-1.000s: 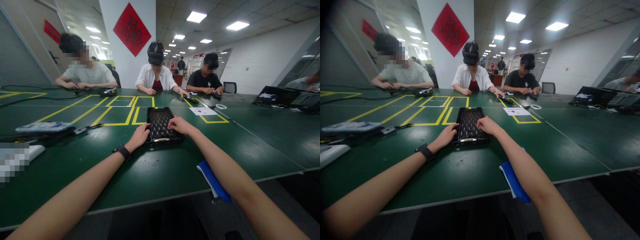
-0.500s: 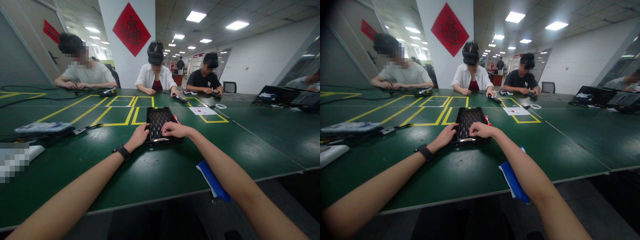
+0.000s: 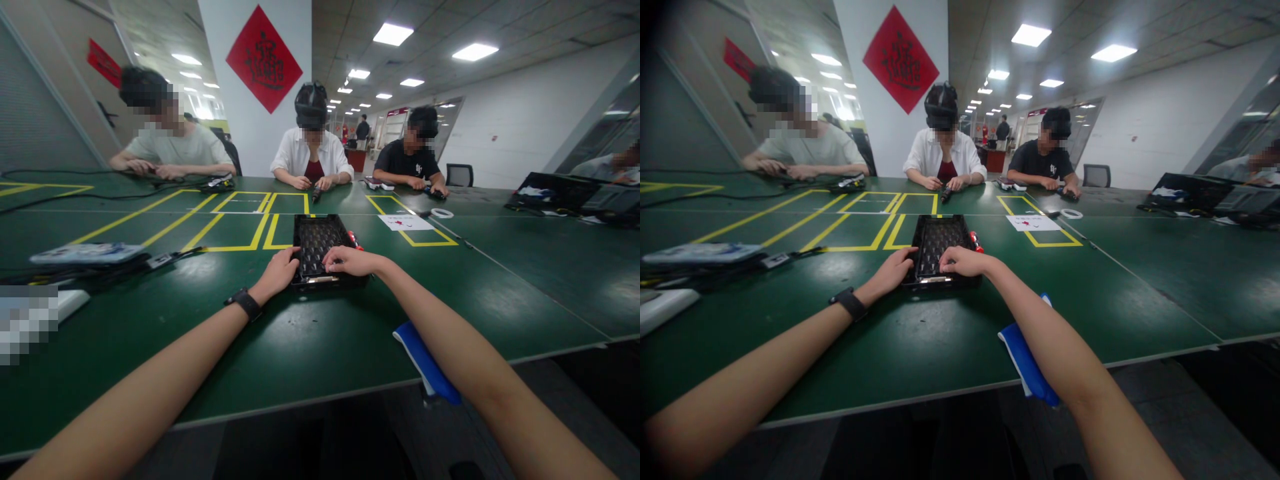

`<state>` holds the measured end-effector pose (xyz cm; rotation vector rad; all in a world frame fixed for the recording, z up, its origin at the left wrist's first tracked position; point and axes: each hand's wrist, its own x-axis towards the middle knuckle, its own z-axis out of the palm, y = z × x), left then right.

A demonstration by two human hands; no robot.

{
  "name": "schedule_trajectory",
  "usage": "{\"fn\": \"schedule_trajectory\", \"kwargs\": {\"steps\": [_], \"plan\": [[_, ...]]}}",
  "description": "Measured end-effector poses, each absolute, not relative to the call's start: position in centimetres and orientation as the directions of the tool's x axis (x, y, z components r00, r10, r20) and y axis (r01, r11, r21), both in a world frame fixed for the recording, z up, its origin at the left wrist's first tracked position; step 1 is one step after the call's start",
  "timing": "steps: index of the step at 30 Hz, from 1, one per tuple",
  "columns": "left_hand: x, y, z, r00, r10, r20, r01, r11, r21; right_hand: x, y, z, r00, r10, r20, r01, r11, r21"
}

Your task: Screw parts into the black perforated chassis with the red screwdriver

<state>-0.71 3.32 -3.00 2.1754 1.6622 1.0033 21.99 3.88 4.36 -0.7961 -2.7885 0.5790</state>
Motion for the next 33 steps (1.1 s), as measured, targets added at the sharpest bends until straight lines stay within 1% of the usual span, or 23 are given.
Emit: {"fn": "schedule_trajectory", "kwargs": {"steps": [10, 16, 29, 33], "plan": [[-0.7, 3.4, -3.1, 0.124, 0.920, 0.372, 0.769, -0.325, 0.550, 21.9, 3.8, 4.2, -0.816, 0.576, 0.044, 0.503, 0.746, -0.437], [-0.8, 3.4, -3.1, 0.123, 0.922, 0.367, 0.768, -0.323, 0.553, 22.1, 4.2, 3.4, -0.770, 0.635, 0.057, 0.553, 0.710, -0.437], [-0.8, 3.4, -3.0, 0.125, 0.920, 0.371, 0.766, -0.327, 0.553, 22.1, 4.1, 3.6, -0.793, 0.605, 0.064, 0.501, 0.708, -0.498], [-0.7, 3.4, -3.0, 0.133, 0.917, 0.377, 0.761, -0.338, 0.554, 22.3, 4.2, 3.9, -0.842, 0.532, 0.085, 0.433, 0.762, -0.481]]}}
